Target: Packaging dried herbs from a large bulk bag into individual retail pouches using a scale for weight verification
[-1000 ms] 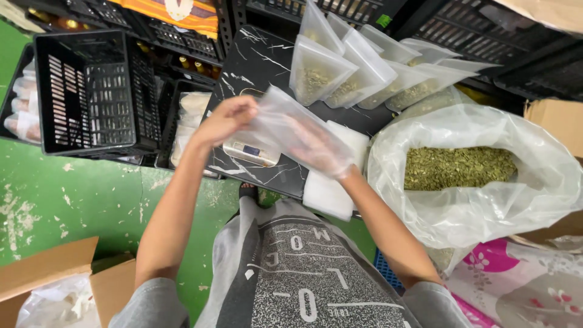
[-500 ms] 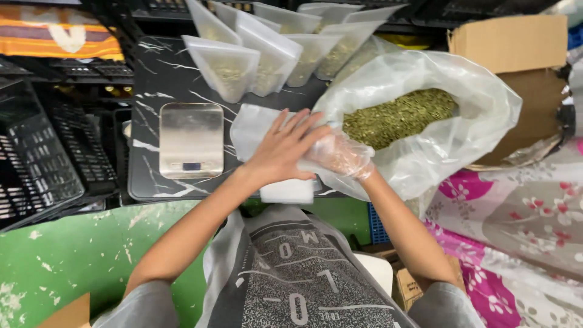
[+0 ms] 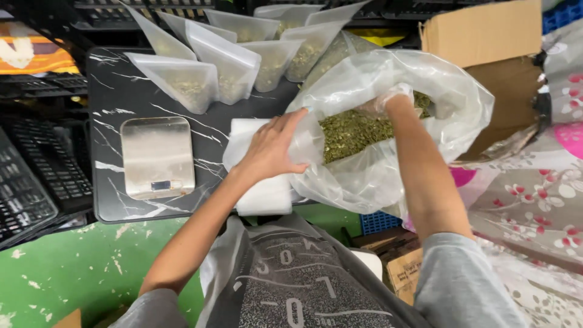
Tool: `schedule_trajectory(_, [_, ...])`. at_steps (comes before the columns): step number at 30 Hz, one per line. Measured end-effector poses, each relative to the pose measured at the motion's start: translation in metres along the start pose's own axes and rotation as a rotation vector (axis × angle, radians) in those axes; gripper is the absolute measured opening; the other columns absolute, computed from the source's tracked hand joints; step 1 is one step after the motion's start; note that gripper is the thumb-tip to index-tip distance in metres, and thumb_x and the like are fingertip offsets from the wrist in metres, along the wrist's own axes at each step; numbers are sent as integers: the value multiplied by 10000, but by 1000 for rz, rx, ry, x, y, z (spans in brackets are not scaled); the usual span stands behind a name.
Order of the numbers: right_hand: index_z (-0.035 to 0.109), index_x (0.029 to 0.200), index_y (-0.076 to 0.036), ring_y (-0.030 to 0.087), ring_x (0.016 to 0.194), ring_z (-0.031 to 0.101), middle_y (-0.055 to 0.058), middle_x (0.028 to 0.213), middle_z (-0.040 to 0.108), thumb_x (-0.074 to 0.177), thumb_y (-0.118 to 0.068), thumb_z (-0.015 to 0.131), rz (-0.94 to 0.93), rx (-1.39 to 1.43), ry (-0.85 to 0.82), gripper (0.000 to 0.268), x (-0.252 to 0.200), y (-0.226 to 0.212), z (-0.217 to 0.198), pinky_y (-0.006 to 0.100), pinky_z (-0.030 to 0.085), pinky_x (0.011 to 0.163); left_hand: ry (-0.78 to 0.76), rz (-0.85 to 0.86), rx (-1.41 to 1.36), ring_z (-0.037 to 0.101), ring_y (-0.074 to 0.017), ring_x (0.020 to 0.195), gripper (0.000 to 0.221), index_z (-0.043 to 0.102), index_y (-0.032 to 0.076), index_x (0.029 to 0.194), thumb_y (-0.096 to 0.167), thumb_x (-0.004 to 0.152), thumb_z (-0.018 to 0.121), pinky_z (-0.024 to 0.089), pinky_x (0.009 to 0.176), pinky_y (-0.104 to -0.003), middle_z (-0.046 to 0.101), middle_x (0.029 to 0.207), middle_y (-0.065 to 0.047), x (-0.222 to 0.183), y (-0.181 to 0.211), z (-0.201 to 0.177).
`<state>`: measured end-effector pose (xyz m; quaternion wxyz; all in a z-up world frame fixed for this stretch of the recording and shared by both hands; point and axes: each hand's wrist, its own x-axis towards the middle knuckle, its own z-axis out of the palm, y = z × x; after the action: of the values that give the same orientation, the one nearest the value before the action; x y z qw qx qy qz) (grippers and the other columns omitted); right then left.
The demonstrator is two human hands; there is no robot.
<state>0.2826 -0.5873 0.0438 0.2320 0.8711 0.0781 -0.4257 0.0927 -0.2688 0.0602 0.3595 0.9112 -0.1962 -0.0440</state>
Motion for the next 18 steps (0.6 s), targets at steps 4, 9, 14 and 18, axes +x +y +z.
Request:
schedule_trajectory(4, [171, 1665, -189, 192, 1596, 134, 20, 1724, 212, 840, -949, 253, -40, 450, -25, 1124, 21, -11, -6, 445, 17, 1311, -33, -6, -37, 546, -360, 1316, 1220, 345, 145, 1562, 492, 537, 908, 443, 1083, -572, 533, 1464, -174, 3, 4, -6])
schedule_trajectory(9, [166, 1664, -172, 217, 1596, 126, 33, 1725, 200, 865, -868, 289, -80, 1028, -82, 1066, 34, -37, 5, 446, 10, 1317, -24, -21, -83, 540, -358, 1310, 1192, 357, 112, 1546, 449, 551, 920, 429, 1094, -578, 524, 1472, -187, 1, 2, -5])
schedule_trajectory(14, [162, 1663, -156, 242, 1596, 119, 47, 1726, 188, 890, -787, 326, -76, 1636, -114, 1012, 21, -64, 30, 447, 3, 1322, -18, 10, -151, 516, -383, 1327, 1187, 337, 90, 1552, 442, 579, 917, 418, 1100, -604, 490, 1491, -211, 3, -9, 3])
schedule_trajectory(18, [159, 1662, -142, 263, 1595, 113, 58, 1727, 179, 909, -723, 356, -62, 2133, -104, 971, 4, -89, 53, 448, -2, 1326, -67, 22, -154, 510, -394, 1327, 1197, 315, 105, 1562, 449, 587, 918, 411, 1103, -599, 470, 1503, -213, 5, -14, 2])
